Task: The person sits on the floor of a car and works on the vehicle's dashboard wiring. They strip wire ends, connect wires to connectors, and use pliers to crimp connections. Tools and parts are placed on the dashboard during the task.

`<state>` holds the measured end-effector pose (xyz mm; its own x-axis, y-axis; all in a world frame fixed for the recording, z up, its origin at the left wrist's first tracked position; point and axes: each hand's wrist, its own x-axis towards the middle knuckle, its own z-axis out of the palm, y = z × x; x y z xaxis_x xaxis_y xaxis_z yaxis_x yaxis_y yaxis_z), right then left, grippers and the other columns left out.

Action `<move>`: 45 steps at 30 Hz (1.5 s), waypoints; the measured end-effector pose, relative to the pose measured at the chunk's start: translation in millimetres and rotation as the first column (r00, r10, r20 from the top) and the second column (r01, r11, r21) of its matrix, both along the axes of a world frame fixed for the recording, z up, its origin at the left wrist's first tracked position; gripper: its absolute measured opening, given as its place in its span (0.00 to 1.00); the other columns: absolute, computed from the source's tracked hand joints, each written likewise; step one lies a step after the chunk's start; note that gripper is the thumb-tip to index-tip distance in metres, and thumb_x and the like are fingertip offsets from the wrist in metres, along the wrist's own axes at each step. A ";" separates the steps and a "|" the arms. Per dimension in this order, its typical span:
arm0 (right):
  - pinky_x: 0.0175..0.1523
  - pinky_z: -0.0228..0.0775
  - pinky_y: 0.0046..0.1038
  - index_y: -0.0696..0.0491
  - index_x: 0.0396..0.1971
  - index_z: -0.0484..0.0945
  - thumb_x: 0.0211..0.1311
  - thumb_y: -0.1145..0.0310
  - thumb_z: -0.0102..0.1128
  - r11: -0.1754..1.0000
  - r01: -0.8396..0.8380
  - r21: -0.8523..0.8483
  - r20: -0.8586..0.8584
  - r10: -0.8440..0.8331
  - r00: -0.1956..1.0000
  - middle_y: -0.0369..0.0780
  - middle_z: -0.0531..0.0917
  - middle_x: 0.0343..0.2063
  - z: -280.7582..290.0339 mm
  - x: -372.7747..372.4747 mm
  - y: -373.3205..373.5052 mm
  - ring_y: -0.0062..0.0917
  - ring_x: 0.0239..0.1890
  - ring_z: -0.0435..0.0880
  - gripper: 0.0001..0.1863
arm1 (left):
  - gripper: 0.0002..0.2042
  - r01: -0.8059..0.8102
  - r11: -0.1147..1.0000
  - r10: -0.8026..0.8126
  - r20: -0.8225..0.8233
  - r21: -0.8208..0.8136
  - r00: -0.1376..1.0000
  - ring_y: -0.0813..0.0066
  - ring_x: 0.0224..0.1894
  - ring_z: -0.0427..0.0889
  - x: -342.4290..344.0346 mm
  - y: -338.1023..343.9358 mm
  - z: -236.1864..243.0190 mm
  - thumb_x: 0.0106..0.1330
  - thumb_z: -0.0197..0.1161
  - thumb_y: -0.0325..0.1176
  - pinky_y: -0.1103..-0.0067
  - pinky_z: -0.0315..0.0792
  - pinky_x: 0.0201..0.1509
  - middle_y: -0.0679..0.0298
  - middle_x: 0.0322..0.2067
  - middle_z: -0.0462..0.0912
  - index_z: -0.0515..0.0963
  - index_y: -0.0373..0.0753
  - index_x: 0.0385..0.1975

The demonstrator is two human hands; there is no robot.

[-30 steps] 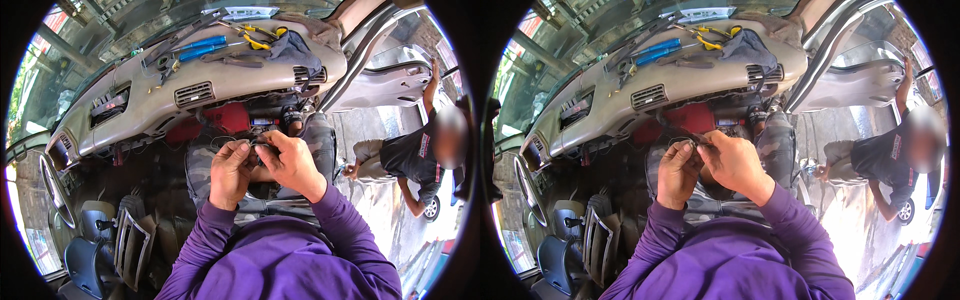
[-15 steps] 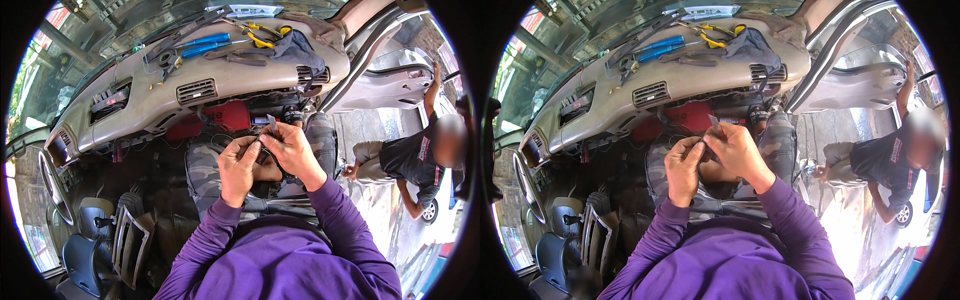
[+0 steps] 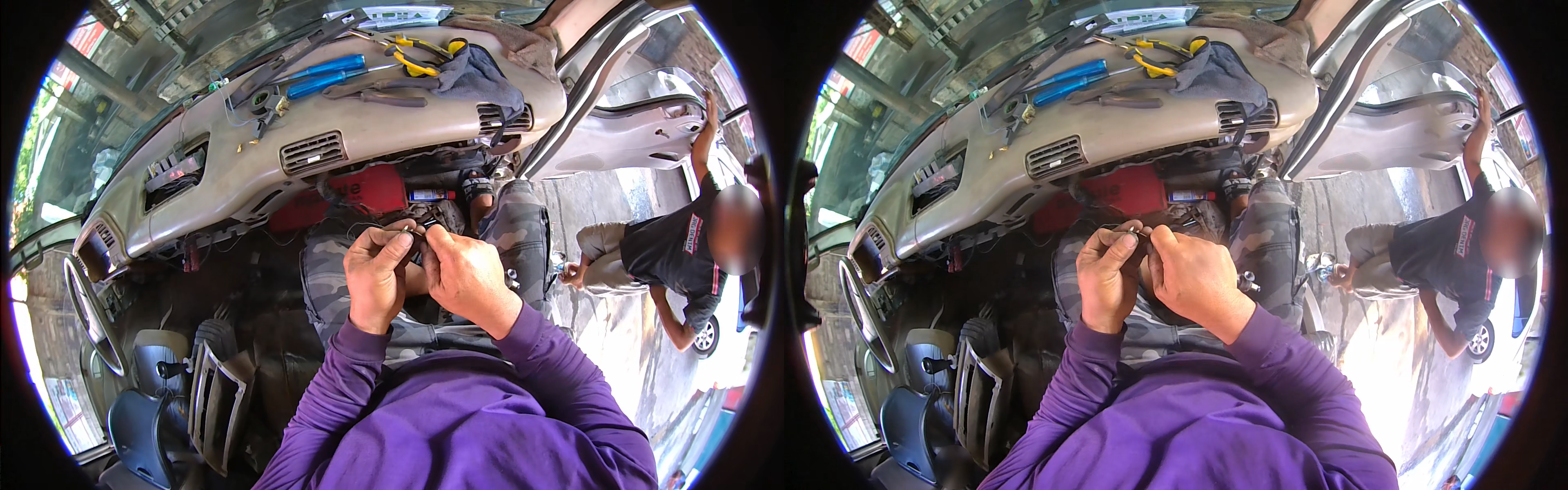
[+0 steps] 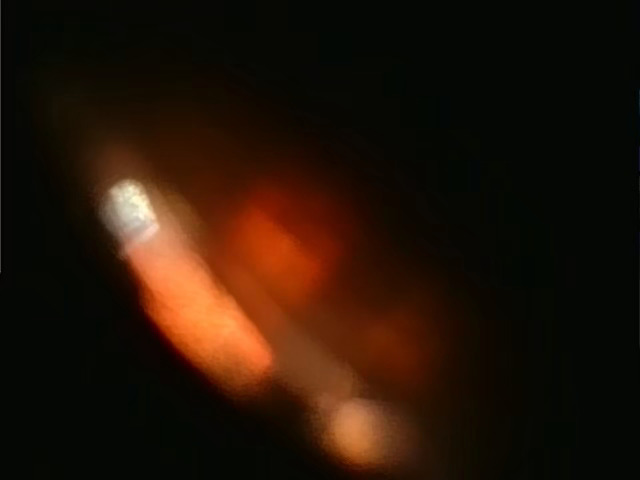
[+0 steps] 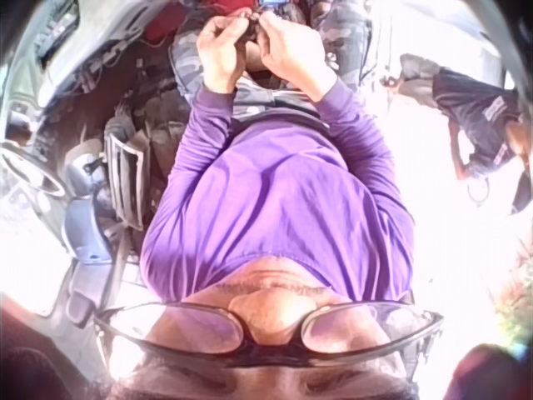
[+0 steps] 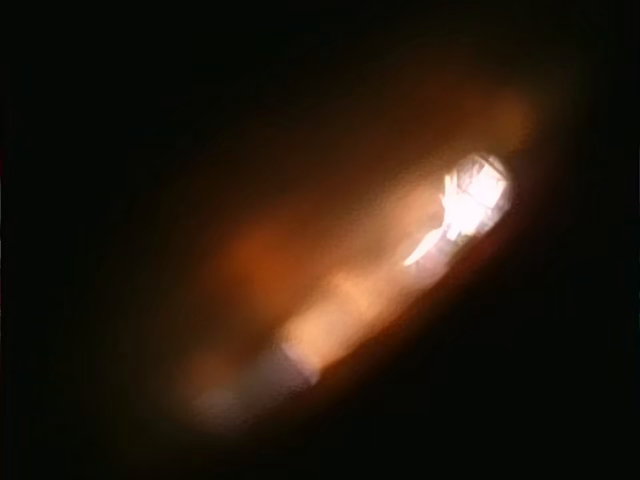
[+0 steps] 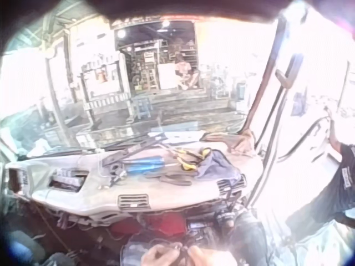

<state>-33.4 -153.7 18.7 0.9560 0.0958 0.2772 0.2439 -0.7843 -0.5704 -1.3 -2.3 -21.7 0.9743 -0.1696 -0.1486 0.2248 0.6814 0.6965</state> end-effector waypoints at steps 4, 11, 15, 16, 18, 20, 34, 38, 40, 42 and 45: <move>0.28 0.75 0.38 0.52 0.30 0.73 0.59 0.68 0.62 0.994 0.040 -0.102 0.088 -0.031 0.996 0.40 0.81 0.21 -0.8 1.3 4.3 0.37 0.24 0.84 0.07 | 0.04 -0.058 0.997 0.056 0.036 0.058 0.998 0.61 0.49 0.86 -4.6 -2.7 5.2 0.67 0.67 0.20 0.67 0.79 0.60 0.53 0.47 0.85 0.79 0.35 0.34; 0.29 0.76 0.33 0.50 0.29 0.72 0.55 0.68 0.64 0.981 0.037 -0.192 0.176 -0.003 0.984 0.36 0.79 0.20 5.0 5.7 8.2 0.31 0.25 0.85 0.08 | 0.04 -0.111 0.992 0.113 0.029 -0.067 0.993 0.62 0.50 0.85 -7.2 -2.0 14.0 0.68 0.66 0.20 0.68 0.79 0.60 0.55 0.47 0.85 0.79 0.37 0.33; 0.28 0.75 0.33 0.50 0.29 0.72 0.54 0.68 0.64 0.979 0.004 -0.203 0.173 0.031 0.984 0.36 0.79 0.20 2.3 0.9 13.6 0.30 0.24 0.84 0.08 | 0.05 -0.134 0.987 0.136 0.024 -0.085 0.990 0.60 0.49 0.86 -6.8 1.7 12.5 0.67 0.67 0.19 0.66 0.79 0.60 0.53 0.46 0.86 0.79 0.36 0.32; 0.28 0.75 0.33 0.50 0.29 0.72 0.54 0.68 0.64 0.980 0.010 -0.198 0.187 0.028 0.982 0.36 0.79 0.20 2.0 3.3 12.7 0.30 0.24 0.84 0.08 | 0.05 -0.140 0.987 0.144 0.041 -0.079 0.989 0.59 0.49 0.86 -5.9 2.8 9.1 0.66 0.68 0.19 0.65 0.79 0.60 0.51 0.46 0.86 0.79 0.35 0.33; 0.27 0.74 0.33 0.50 0.29 0.72 0.54 0.69 0.64 0.982 0.020 -0.188 0.214 0.021 0.977 0.36 0.79 0.20 0.9 10.4 9.6 0.30 0.24 0.84 0.08 | 0.05 -0.152 0.986 0.156 0.061 -0.066 0.986 0.57 0.49 0.87 -5.6 3.9 8.0 0.65 0.68 0.18 0.65 0.79 0.60 0.49 0.46 0.86 0.79 0.34 0.34; 0.27 0.73 0.33 0.50 0.29 0.72 0.54 0.69 0.64 0.984 -0.007 -0.176 0.217 0.046 0.975 0.36 0.79 0.20 -1.6 7.6 12.9 0.30 0.24 0.83 0.08 | 0.05 -0.162 0.985 0.165 0.067 -0.050 0.984 0.58 0.49 0.87 -5.0 4.4 9.4 0.65 0.68 0.17 0.66 0.79 0.60 0.50 0.46 0.86 0.79 0.33 0.34; 0.29 0.75 0.35 0.51 0.29 0.72 0.56 0.68 0.65 0.989 0.000 -0.148 0.161 0.024 0.987 0.37 0.79 0.20 3.6 2.7 11.4 0.33 0.25 0.84 0.09 | 0.05 -0.130 0.991 0.132 0.081 -0.030 0.988 0.60 0.50 0.85 -7.4 4.2 12.9 0.67 0.68 0.20 0.65 0.78 0.60 0.54 0.46 0.86 0.80 0.37 0.33; 0.28 0.75 0.35 0.51 0.29 0.72 0.57 0.68 0.65 0.994 0.024 -0.106 0.212 -0.001 0.977 0.37 0.79 0.21 3.0 8.3 8.2 0.34 0.25 0.84 0.09 | 0.04 -0.115 0.991 0.119 0.059 -0.062 0.991 0.59 0.50 0.86 -8.4 0.7 17.3 0.67 0.68 0.20 0.65 0.79 0.60 0.54 0.46 0.86 0.80 0.37 0.33; 0.28 0.74 0.36 0.51 0.29 0.71 0.58 0.68 0.64 0.994 0.052 -0.092 0.186 -0.034 0.982 0.37 0.79 0.21 5.8 2.3 12.8 0.34 0.25 0.84 0.09 | 0.04 -0.114 0.993 0.116 0.064 -0.037 0.991 0.59 0.50 0.86 -5.2 0.5 19.5 0.67 0.68 0.20 0.65 0.79 0.60 0.54 0.46 0.86 0.80 0.37 0.34; 0.28 0.74 0.36 0.51 0.29 0.71 0.58 0.68 0.64 0.993 0.007 -0.121 0.191 0.016 0.982 0.37 0.79 0.21 2.7 2.3 9.8 0.34 0.25 0.84 0.09 | 0.04 -0.107 0.994 0.107 0.077 -0.015 0.991 0.59 0.50 0.86 -5.7 2.4 18.2 0.67 0.68 0.21 0.65 0.79 0.60 0.54 0.46 0.86 0.79 0.37 0.34; 0.28 0.75 0.36 0.51 0.29 0.72 0.58 0.67 0.64 0.992 0.019 -0.126 0.197 0.006 0.980 0.37 0.79 0.21 -1.3 5.2 8.8 0.34 0.25 0.84 0.09 | 0.04 -0.088 0.996 0.088 0.095 -0.004 0.992 0.60 0.50 0.86 -6.0 4.4 12.1 0.67 0.68 0.21 0.65 0.79 0.60 0.54 0.46 0.86 0.79 0.37 0.33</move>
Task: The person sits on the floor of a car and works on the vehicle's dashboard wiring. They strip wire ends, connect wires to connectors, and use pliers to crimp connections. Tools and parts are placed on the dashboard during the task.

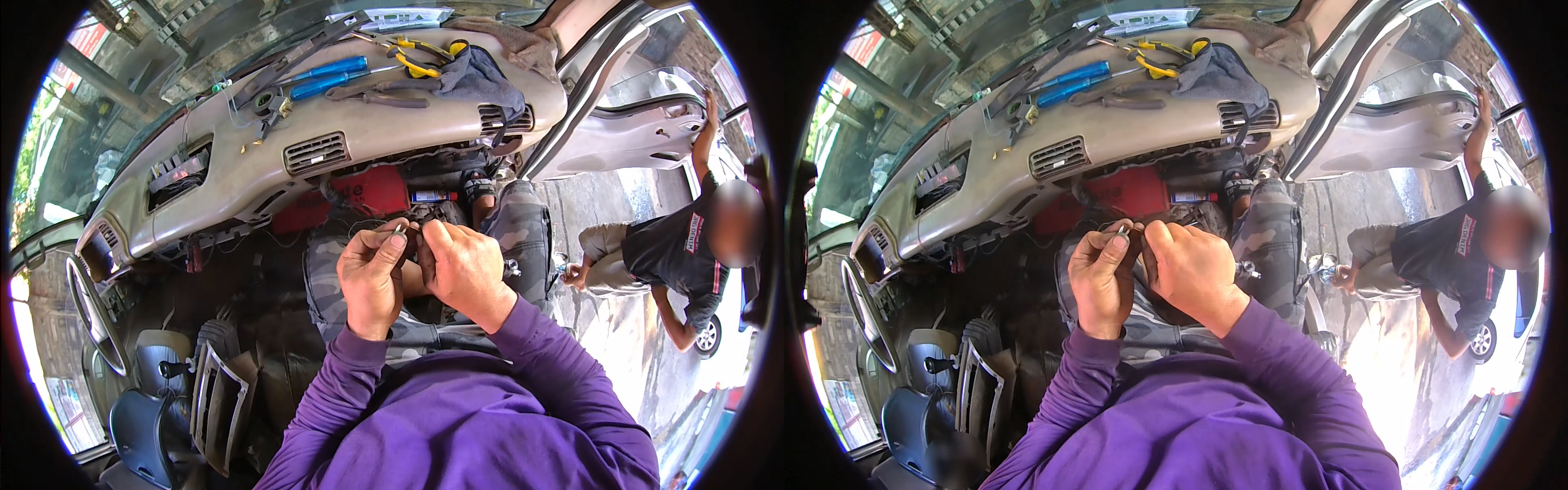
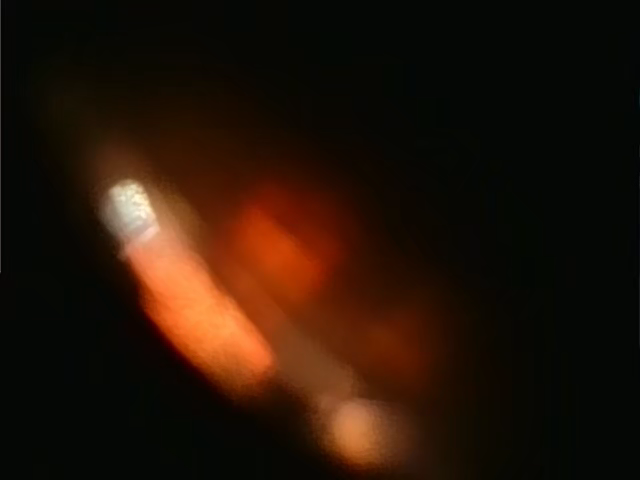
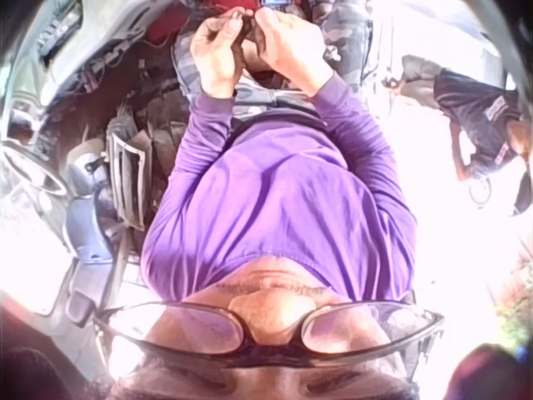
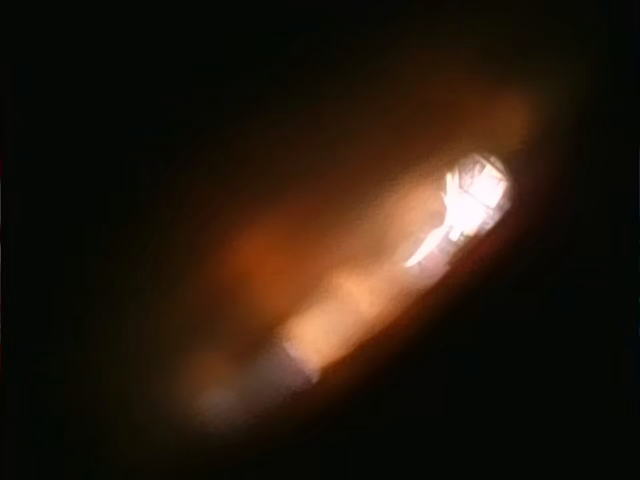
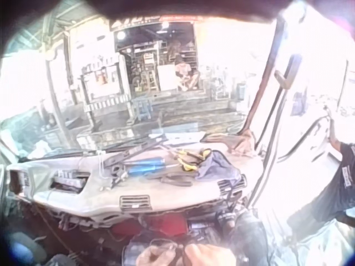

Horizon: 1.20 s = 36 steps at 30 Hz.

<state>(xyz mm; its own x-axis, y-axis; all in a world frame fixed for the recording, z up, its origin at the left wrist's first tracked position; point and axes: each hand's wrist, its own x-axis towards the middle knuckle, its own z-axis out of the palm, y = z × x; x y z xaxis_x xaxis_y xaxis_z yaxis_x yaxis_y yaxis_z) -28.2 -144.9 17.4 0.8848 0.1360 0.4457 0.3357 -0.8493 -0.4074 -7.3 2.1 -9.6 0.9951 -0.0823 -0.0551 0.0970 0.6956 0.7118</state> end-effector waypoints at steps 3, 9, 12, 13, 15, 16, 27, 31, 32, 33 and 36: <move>0.29 0.75 0.36 0.51 0.29 0.72 0.59 0.67 0.64 1.000 0.000 0.014 -0.012 0.000 1.000 0.37 0.79 0.20 0.4 -0.1 2.3 0.34 0.25 0.83 0.08 | 0.05 -0.001 1.000 0.000 -0.032 -0.020 0.999 0.60 0.50 0.86 1.9 -0.1 4.2 0.67 0.68 0.21 0.65 0.79 0.60 0.55 0.46 0.86 0.79 0.37 0.33; 0.28 0.75 0.36 0.51 0.29 0.72 0.60 0.67 0.64 0.999 0.026 0.028 -0.026 -0.025 0.999 0.37 0.79 0.20 0.1 -3.0 5.3 0.35 0.24 0.84 0.09 | 0.05 -0.028 0.998 0.022 -0.098 -0.064 0.995 0.61 0.49 0.86 -2.3 -2.3 6.2 0.67 0.68 0.21 0.65 0.79 0.60 0.56 0.45 0.86 0.79 0.38 0.33; 0.27 0.75 0.36 0.50 0.29 0.72 0.60 0.66 0.64 1.000 0.022 0.020 -0.031 -0.021 0.999 0.37 0.79 0.20 -5.3 -0.7 3.7 0.34 0.24 0.84 0.09 | 0.05 -0.037 0.999 0.034 -0.091 -0.034 0.995 0.61 0.49 0.86 0.5 -2.8 4.1 0.68 0.67 0.21 0.66 0.79 0.59 0.57 0.45 0.86 0.79 0.38 0.34; 0.27 0.75 0.36 0.50 0.29 0.72 0.60 0.67 0.64 0.999 0.027 0.027 -0.030 -0.026 0.999 0.37 0.80 0.21 -6.5 0.0 3.1 0.33 0.24 0.84 0.09 | 0.04 -0.041 0.998 0.037 -0.097 -0.037 0.995 0.61 0.49 0.86 0.7 -3.0 4.1 0.68 0.67 0.21 0.66 0.79 0.59 0.57 0.45 0.86 0.79 0.38 0.34; 0.28 0.75 0.35 0.50 0.29 0.72 0.58 0.68 0.64 1.000 0.013 0.017 -0.034 -0.013 0.999 0.37 0.80 0.21 -5.5 -2.6 4.2 0.33 0.25 0.84 0.08 | 0.04 -0.048 0.998 0.043 -0.103 -0.044 0.994 0.61 0.49 0.86 -0.4 -2.6 2.8 0.68 0.67 0.21 0.66 0.79 0.59 0.57 0.45 0.86 0.79 0.38 0.34; 0.28 0.75 0.35 0.50 0.29 0.72 0.57 0.68 0.64 1.000 -0.002 0.009 -0.039 0.003 0.999 0.37 0.80 0.21 -4.5 -3.7 4.5 0.33 0.25 0.84 0.08 | 0.04 -0.050 0.998 0.045 -0.099 -0.049 0.994 0.61 0.49 0.86 -1.2 -1.6 1.8 0.68 0.67 0.21 0.65 0.79 0.59 0.57 0.45 0.86 0.79 0.38 0.34; 0.28 0.74 0.35 0.50 0.29 0.71 0.57 0.68 0.64 1.000 0.021 -0.002 -0.002 -0.021 1.000 0.37 0.79 0.21 -1.9 -1.7 3.9 0.33 0.25 0.84 0.08 | 0.04 -0.045 0.992 0.029 -0.131 -0.116 0.991 0.61 0.50 0.86 0.0 -3.3 1.5 0.69 0.67 0.22 0.65 0.79 0.59 0.57 0.45 0.87 0.79 0.39 0.34; 0.28 0.74 0.35 0.50 0.29 0.71 0.57 0.68 0.64 1.000 -0.012 -0.003 -0.006 0.012 1.000 0.37 0.79 0.21 -8.0 -3.0 1.4 0.34 0.25 0.83 0.09 | 0.04 -0.019 0.996 0.011 -0.096 -0.089 0.995 0.61 0.50 0.86 -0.3 -2.3 -1.4 0.69 0.67 0.22 0.66 0.79 0.59 0.57 0.45 0.87 0.80 0.39 0.34; 0.28 0.74 0.35 0.50 0.29 0.72 0.57 0.68 0.64 1.000 0.007 0.011 0.011 -0.007 1.000 0.37 0.78 0.20 -5.0 -0.8 0.7 0.34 0.25 0.83 0.09 | 0.04 -0.021 0.996 0.013 -0.096 -0.082 0.995 0.61 0.50 0.86 -1.4 -1.3 -2.5 0.69 0.67 0.22 0.66 0.79 0.59 0.57 0.45 0.87 0.80 0.38 0.34; 0.28 0.74 0.35 0.50 0.29 0.72 0.58 0.67 0.64 1.000 0.012 0.011 0.015 -0.012 1.000 0.37 0.78 0.20 -2.8 -0.8 1.1 0.34 0.25 0.83 0.09 | 0.04 -0.013 0.998 0.008 -0.074 -0.068 0.997 0.61 0.50 0.86 -1.4 -2.5 -2.3 0.69 0.67 0.22 0.66 0.79 0.59 0.57 0.45 0.86 0.79 0.38 0.34; 0.28 0.74 0.34 0.50 0.29 0.72 0.58 0.67 0.64 1.000 -0.011 -0.020 0.013 0.011 1.000 0.37 0.78 0.20 -2.1 -0.9 0.1 0.33 0.24 0.83 0.09 | 0.03 -0.001 1.000 0.000 -0.034 -0.030 0.999 0.61 0.50 0.86 -0.8 -5.4 -2.1 0.68 0.66 0.21 0.66 0.79 0.59 0.55 0.46 0.86 0.79 0.37 0.35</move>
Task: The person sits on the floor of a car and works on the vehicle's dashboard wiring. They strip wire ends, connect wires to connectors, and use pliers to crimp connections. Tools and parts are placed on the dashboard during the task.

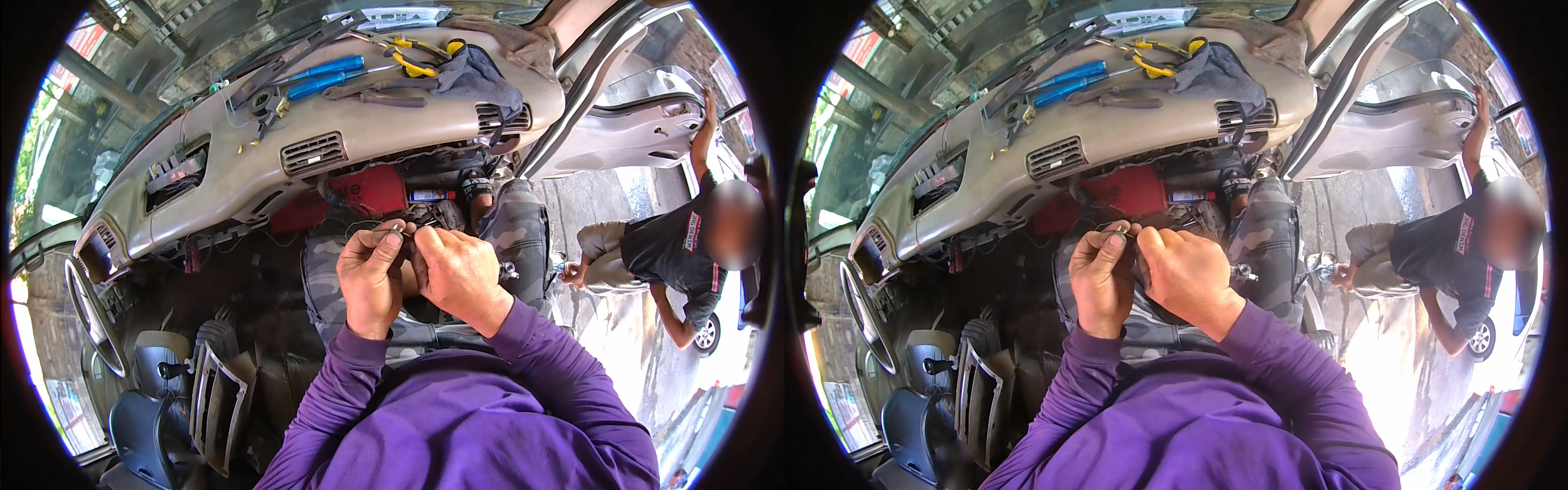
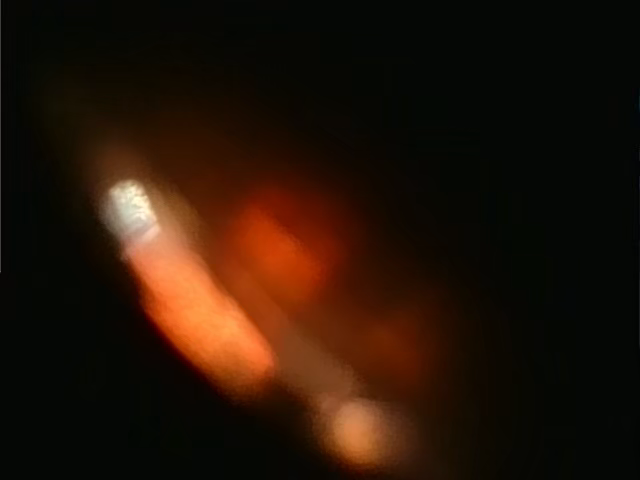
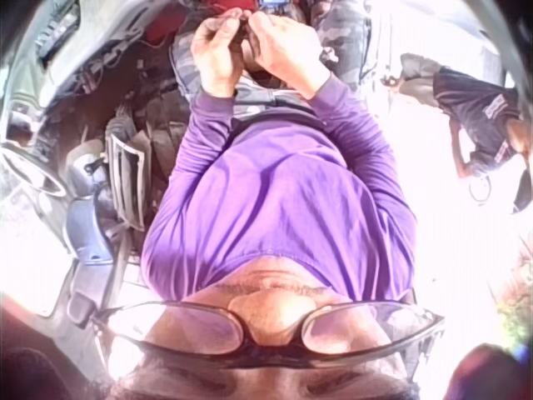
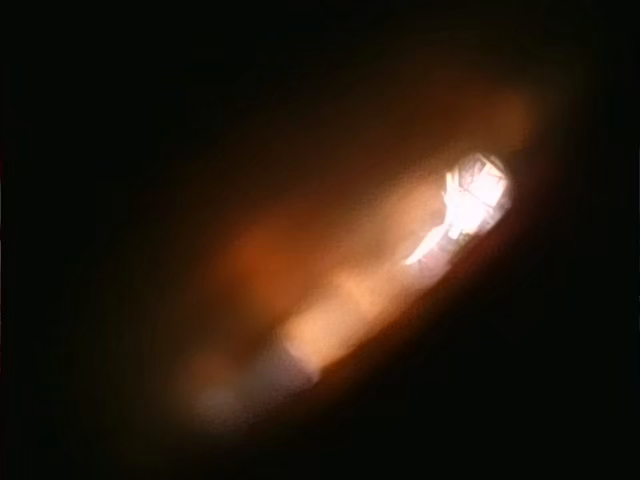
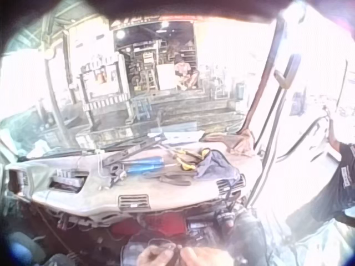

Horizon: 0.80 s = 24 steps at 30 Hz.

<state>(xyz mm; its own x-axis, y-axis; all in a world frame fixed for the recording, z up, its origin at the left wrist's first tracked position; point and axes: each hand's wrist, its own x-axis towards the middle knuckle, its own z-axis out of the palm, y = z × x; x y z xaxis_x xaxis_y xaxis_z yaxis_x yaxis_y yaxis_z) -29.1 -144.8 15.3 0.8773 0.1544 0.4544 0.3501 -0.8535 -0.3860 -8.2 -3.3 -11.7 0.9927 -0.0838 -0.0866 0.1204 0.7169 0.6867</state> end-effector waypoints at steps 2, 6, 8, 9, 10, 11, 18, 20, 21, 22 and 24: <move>0.28 0.74 0.33 0.50 0.29 0.72 0.58 0.67 0.64 1.000 -0.005 0.001 0.013 0.005 1.000 0.37 0.79 0.20 0.6 2.2 -1.7 0.32 0.24 0.83 0.09 | 0.04 0.002 1.000 -0.002 -0.003 0.030 1.000 0.61 0.50 0.86 0.0 5.6 -0.5 0.68 0.66 0.20 0.67 0.79 0.59 0.53 0.46 0.86 0.79 0.36 0.35; 0.28 0.74 0.32 0.50 0.31 0.73 0.57 0.68 0.64 1.000 -0.013 -0.006 0.016 0.013 1.000 0.36 0.79 0.20 1.1 3.4 -1.2 0.31 0.23 0.84 0.08 | 0.03 0.018 0.992 -0.027 0.073 0.128 0.997 0.60 0.50 0.86 4.9 7.5 5.8 0.68 0.66 0.19 0.67 0.79 0.59 0.51 0.46 0.85 0.79 0.33 0.35; 0.28 0.75 0.32 0.51 0.31 0.73 0.56 0.68 0.65 0.999 -0.029 -0.021 0.005 0.029 1.000 0.36 0.80 0.20 1.1 1.2 0.1 0.31 0.24 0.84 0.08 | 0.03 0.012 0.983 -0.027 0.079 0.185 0.997 0.60 0.49 0.86 5.7 12.1 3.3 0.68 0.66 0.19 0.67 0.80 0.58 0.51 0.46 0.85 0.78 0.32 0.35; 0.28 0.75 0.32 0.50 0.31 0.73 0.57 0.68 0.65 1.000 -0.014 -0.019 0.011 0.014 1.000 0.36 0.80 0.20 1.7 2.9 -0.3 0.31 0.24 0.84 0.08 | 0.03 0.010 0.980 -0.027 0.084 0.197 0.996 0.60 0.49 0.86 6.8 11.6 4.2 0.68 0.66 0.18 0.68 0.80 0.57 0.51 0.46 0.85 0.78 0.32 0.35; 0.28 0.75 0.32 0.50 0.31 0.73 0.57 0.68 0.65 1.000 -0.002 -0.019 0.016 0.002 1.000 0.36 0.80 0.20 2.2 5.6 -0.9 0.32 0.24 0.84 0.08 | 0.03 0.006 0.978 -0.025 0.086 0.208 0.996 0.60 0.49 0.86 7.9 10.8 4.8 0.67 0.66 0.18 0.68 0.81 0.57 0.50 0.46 0.85 0.78 0.31 0.35; 0.28 0.75 0.32 0.50 0.31 0.73 0.57 0.68 0.65 1.000 0.010 -0.018 0.021 -0.010 1.000 0.36 0.80 0.20 2.6 7.2 -1.1 0.32 0.24 0.84 0.08 | 0.03 0.002 0.976 -0.022 0.089 0.219 0.996 0.61 0.48 0.87 8.5 10.4 5.4 0.67 0.66 0.18 0.69 0.81 0.56 0.50 0.46 0.85 0.78 0.31 0.35; 0.28 0.75 0.35 0.51 0.30 0.72 0.58 0.67 0.64 0.999 0.015 -0.040 -0.068 -0.017 0.998 0.37 0.80 0.20 11.6 -3.0 2.2 0.33 0.25 0.85 0.09 | 0.03 -0.186 0.794 -0.010 0.319 0.578 0.948 0.73 0.44 0.87 5.8 11.3 8.8 0.67 0.67 0.17 0.78 0.81 0.49 0.52 0.44 0.88 0.79 0.29 0.35; 0.28 0.76 0.35 0.51 0.30 0.72 0.58 0.66 0.64 0.999 0.025 -0.035 -0.123 -0.029 0.992 0.37 0.80 0.20 10.8 -6.2 3.3 0.34 0.26 0.86 0.09 | 0.04 -0.278 0.692 -0.015 0.398 0.666 0.917 0.74 0.43 0.87 3.7 10.6 13.3 0.66 0.67 0.16 0.79 0.81 0.47 0.53 0.43 0.89 0.79 0.29 0.35; 0.28 0.76 0.36 0.51 0.30 0.72 0.58 0.66 0.64 0.999 0.032 -0.025 -0.108 -0.034 0.994 0.38 0.80 0.20 9.1 -4.5 2.0 0.34 0.26 0.86 0.09 | 0.04 -0.290 0.693 -0.012 0.413 0.660 0.911 0.74 0.43 0.87 3.2 9.4 12.9 0.66 0.67 0.17 0.79 0.82 0.47 0.53 0.43 0.89 0.79 0.29 0.35; 0.28 0.75 0.36 0.51 0.30 0.72 0.58 0.66 0.64 0.999 0.037 -0.013 -0.094 -0.038 0.995 0.38 0.80 0.20 7.6 -1.7 0.1 0.34 0.26 0.86 0.09 | 0.04 -0.303 0.694 -0.008 0.428 0.653 0.904 0.73 0.43 0.88 2.2 7.8 12.6 0.66 0.68 0.17 0.79 0.82 0.46 0.53 0.43 0.89 0.79 0.30 0.35; 0.28 0.75 0.36 0.51 0.29 0.72 0.58 0.66 0.64 1.000 0.028 -0.009 -0.088 -0.029 0.996 0.38 0.80 0.20 9.9 -3.4 0.2 0.34 0.25 0.86 0.09 | 0.04 -0.352 0.649 -0.019 0.477 0.674 0.879 0.73 0.43 0.88 1.5 9.0 11.8 0.67 0.68 0.18 0.80 0.83 0.46 0.53 0.43 0.89 0.79 0.30 0.35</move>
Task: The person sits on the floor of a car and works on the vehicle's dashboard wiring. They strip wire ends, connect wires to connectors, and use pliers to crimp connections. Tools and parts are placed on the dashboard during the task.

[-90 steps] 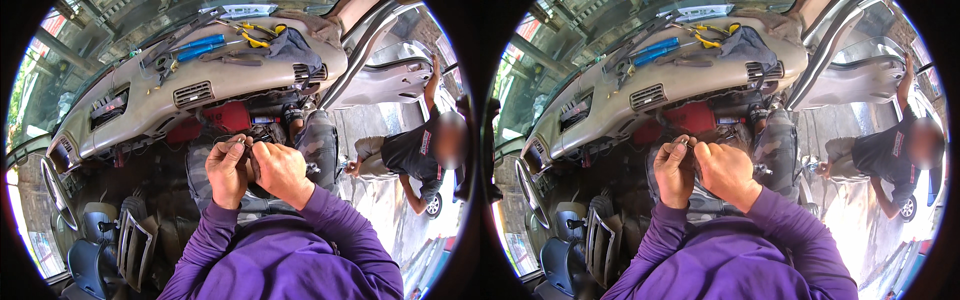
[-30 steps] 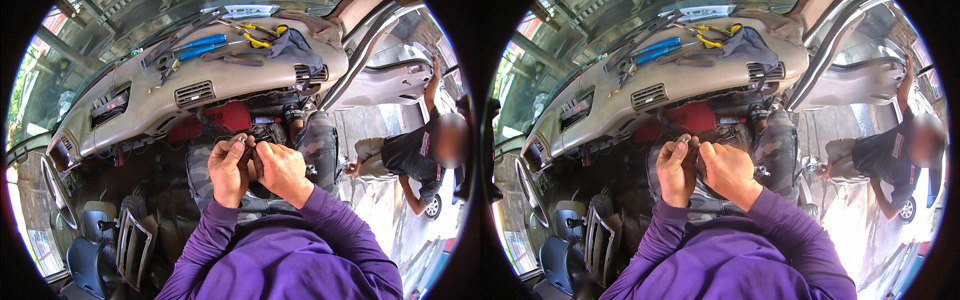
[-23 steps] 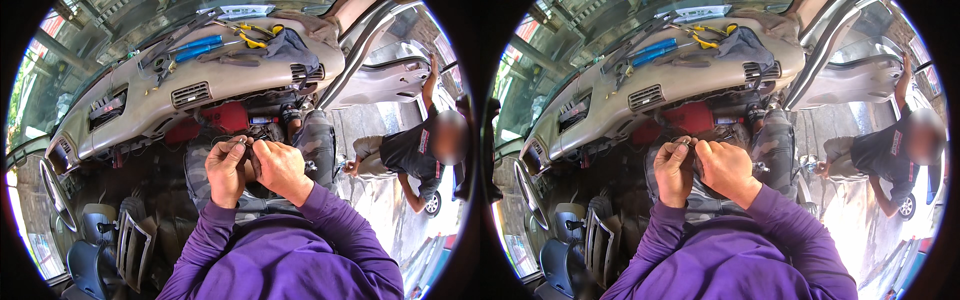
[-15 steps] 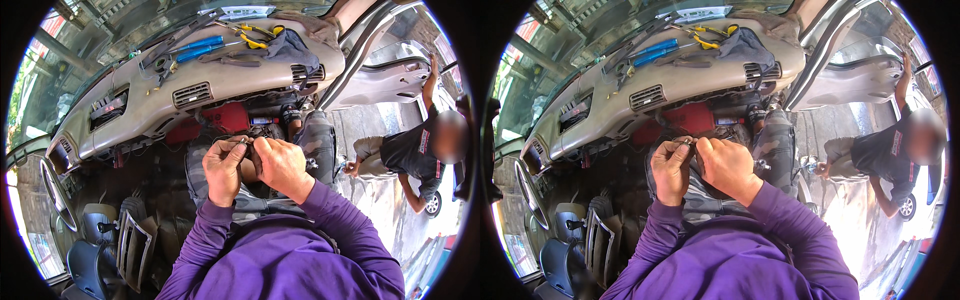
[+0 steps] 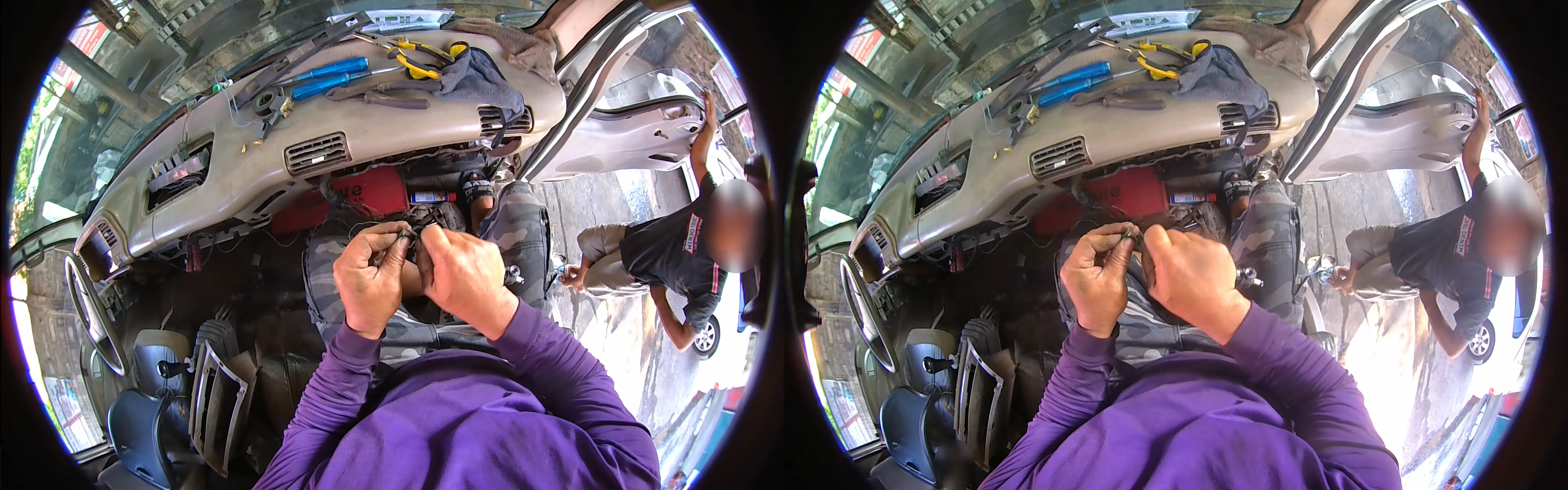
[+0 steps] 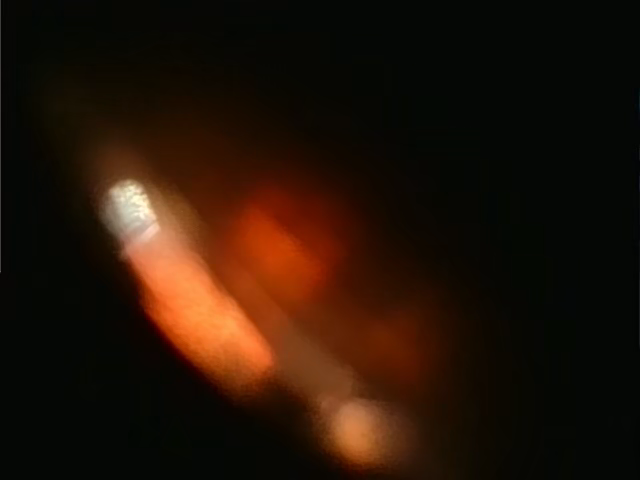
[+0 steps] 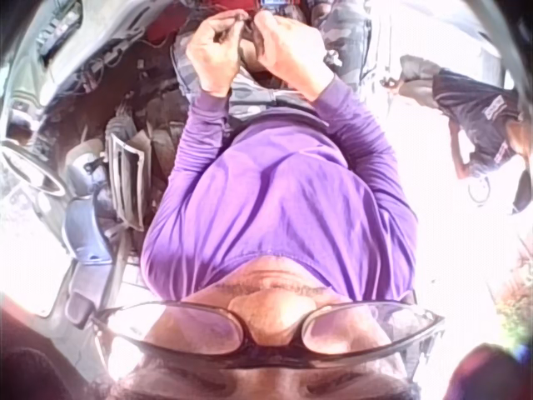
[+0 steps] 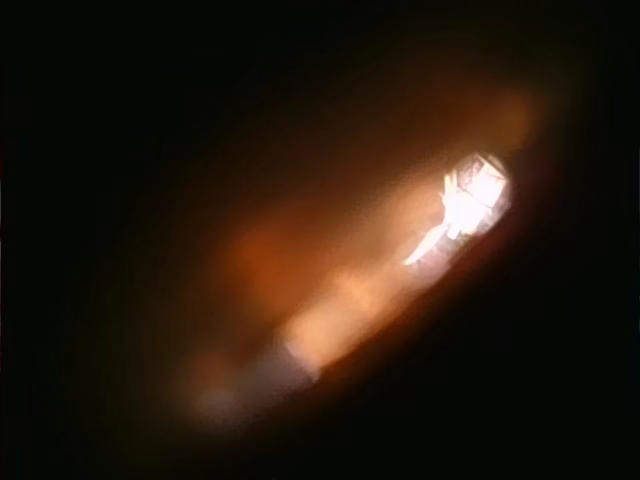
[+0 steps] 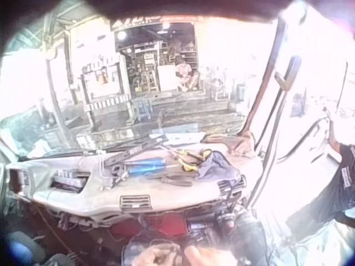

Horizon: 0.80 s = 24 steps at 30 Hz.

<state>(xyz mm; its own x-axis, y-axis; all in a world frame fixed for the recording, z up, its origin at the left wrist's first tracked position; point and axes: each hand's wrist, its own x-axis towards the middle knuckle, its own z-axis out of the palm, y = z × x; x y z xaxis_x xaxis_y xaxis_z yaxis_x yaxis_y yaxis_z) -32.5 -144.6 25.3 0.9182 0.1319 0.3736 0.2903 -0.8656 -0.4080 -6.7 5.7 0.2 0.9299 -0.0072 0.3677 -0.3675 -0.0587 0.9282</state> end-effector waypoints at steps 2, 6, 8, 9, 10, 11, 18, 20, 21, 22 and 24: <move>0.28 0.75 0.36 0.51 0.29 0.72 0.58 0.66 0.64 1.000 -0.008 0.004 -0.002 0.008 1.000 0.38 0.80 0.20 2.0 -1.8 1.1 0.35 0.25 0.85 0.09 | 0.04 -0.030 0.993 0.021 0.077 0.117 0.997 0.73 0.43 0.88 0.5 4.6 -2.3 0.67 0.69 0.19 0.80 0.83 0.45 0.52 0.43 0.88 0.79 0.30 0.36; 0.27 0.75 0.37 0.51 0.29 0.71 0.58 0.66 0.64 1.000 0.004 0.029 -0.003 -0.004 1.000 0.39 0.80 0.20 5.9 -0.5 1.6 0.36 0.25 0.85 0.09 | 0.05 -0.057 0.994 0.049 0.088 0.089 0.995 0.72 0.42 0.88 -0.3 3.5 -5.4 0.66 0.70 0.20 0.79 0.82 0.45 0.52 0.43 0.89 0.79 0.30 0.35; 0.27 0.75 0.37 0.51 0.29 0.72 0.58 0.67 0.64 0.999 -0.013 0.038 -0.001 0.013 1.000 0.39 0.81 0.20 5.6 -3.8 4.0 0.36 0.24 0.85 0.09 | 0.06 -0.074 0.996 0.067 0.107 0.059 0.992 0.69 0.42 0.89 0.1 1.3 -3.5 0.63 0.72 0.19 0.77 0.82 0.46 0.53 0.42 0.89 0.80 0.30 0.34; 0.27 0.75 0.37 0.51 0.29 0.71 0.59 0.66 0.64 0.999 -0.006 0.036 -0.002 0.006 1.000 0.39 0.81 0.20 3.5 -1.7 3.0 0.36 0.24 0.85 0.09 | 0.06 -0.072 0.997 0.068 0.074 0.043 0.995 0.69 0.42 0.89 0.0 1.2 -3.5 0.63 0.72 0.20 0.77 0.82 0.46 0.53 0.42 0.89 0.80 0.30 0.34; 0.27 0.75 0.37 0.52 0.29 0.71 0.59 0.66 0.64 0.999 0.002 0.034 -0.002 -0.002 1.000 0.39 0.81 0.20 0.3 2.4 1.0 0.36 0.24 0.85 0.09 | 0.06 -0.069 0.997 0.068 0.043 0.027 0.997 0.69 0.41 0.89 -0.1 1.1 -2.9 0.63 0.72 0.20 0.77 0.81 0.45 0.53 0.42 0.89 0.80 0.30 0.34; 0.27 0.75 0.37 0.52 0.29 0.71 0.59 0.66 0.64 0.999 0.009 0.033 -0.002 -0.009 1.000 0.39 0.81 0.20 -1.3 5.2 -0.5 0.36 0.24 0.85 0.10 | 0.06 -0.067 0.998 0.067 0.012 0.012 0.998 0.69 0.41 0.89 -0.2 1.1 -2.4 0.64 0.72 0.20 0.77 0.81 0.45 0.53 0.42 0.89 0.79 0.30 0.33; 0.26 0.74 0.36 0.52 0.28 0.71 0.61 0.65 0.63 0.999 -0.019 0.028 0.013 0.018 1.000 0.39 0.80 0.19 3.7 2.7 -1.7 0.36 0.23 0.85 0.10 | 0.06 -0.090 0.990 0.078 0.118 0.105 0.990 0.68 0.40 0.89 0.9 5.1 -11.1 0.65 0.71 0.21 0.77 0.81 0.44 0.53 0.41 0.89 0.79 0.31 0.34; 0.25 0.74 0.37 0.52 0.28 0.72 0.61 0.65 0.63 0.999 0.000 0.039 0.014 0.000 1.000 0.39 0.81 0.19 1.7 1.0 -4.5 0.37 0.22 0.85 0.10 | 0.05 -0.095 0.982 0.062 0.201 0.160 0.978 0.72 0.41 0.88 -0.4 7.4 -13.8 0.67 0.70 0.22 0.78 0.82 0.45 0.53 0.41 0.89 0.79 0.31 0.35; 0.25 0.74 0.38 0.52 0.28 0.72 0.61 0.65 0.63 0.999 -0.002 0.042 -0.005 0.002 1.000 0.40 0.81 0.19 0.8 0.3 -4.3 0.37 0.22 0.84 0.10 | 0.05 -0.102 0.978 0.060 0.225 0.181 0.972 0.71 0.41 0.89 -0.9 7.5 -12.0 0.67 0.71 0.22 0.77 0.82 0.45 0.53 0.41 0.89 0.79 0.31 0.35; 0.25 0.74 0.38 0.52 0.28 0.72 0.61 0.65 0.63 0.999 -0.003 0.043 -0.021 0.004 1.000 0.40 0.81 0.19 0.9 0.4 -4.9 0.37 0.22 0.84 0.10 | 0.05 -0.111 0.974 0.058 0.253 0.199 0.966 0.70 0.41 0.89 -0.1 6.2 -6.5 0.66 0.71 0.23 0.77 0.82 0.45 0.53 0.40 0.89 0.79 0.32 0.35; 0.25 0.73 0.40 0.52 0.28 0.72 0.62 0.65 0.63 0.998 0.000 0.059 -0.031 0.002 1.000 0.41 0.81 0.18 -0.8 1.1 -6.8 0.39 0.21 0.84 0.10 | 0.06 -0.114 0.969 0.050 0.276 0.220 0.960 0.68 0.41 0.89 0.1 5.1 -4.8 0.66 0.71 0.23 0.76 0.82 0.45 0.53 0.40 0.89 0.79 0.32 0.35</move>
<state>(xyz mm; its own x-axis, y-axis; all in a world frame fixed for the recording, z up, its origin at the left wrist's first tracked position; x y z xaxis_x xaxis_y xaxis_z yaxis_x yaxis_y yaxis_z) -31.4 -151.3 24.4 0.9293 0.1112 0.3523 0.2776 -0.8394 -0.4673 -6.5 10.9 -4.6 0.7991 -0.0495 0.5992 -0.5839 -0.3009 0.7540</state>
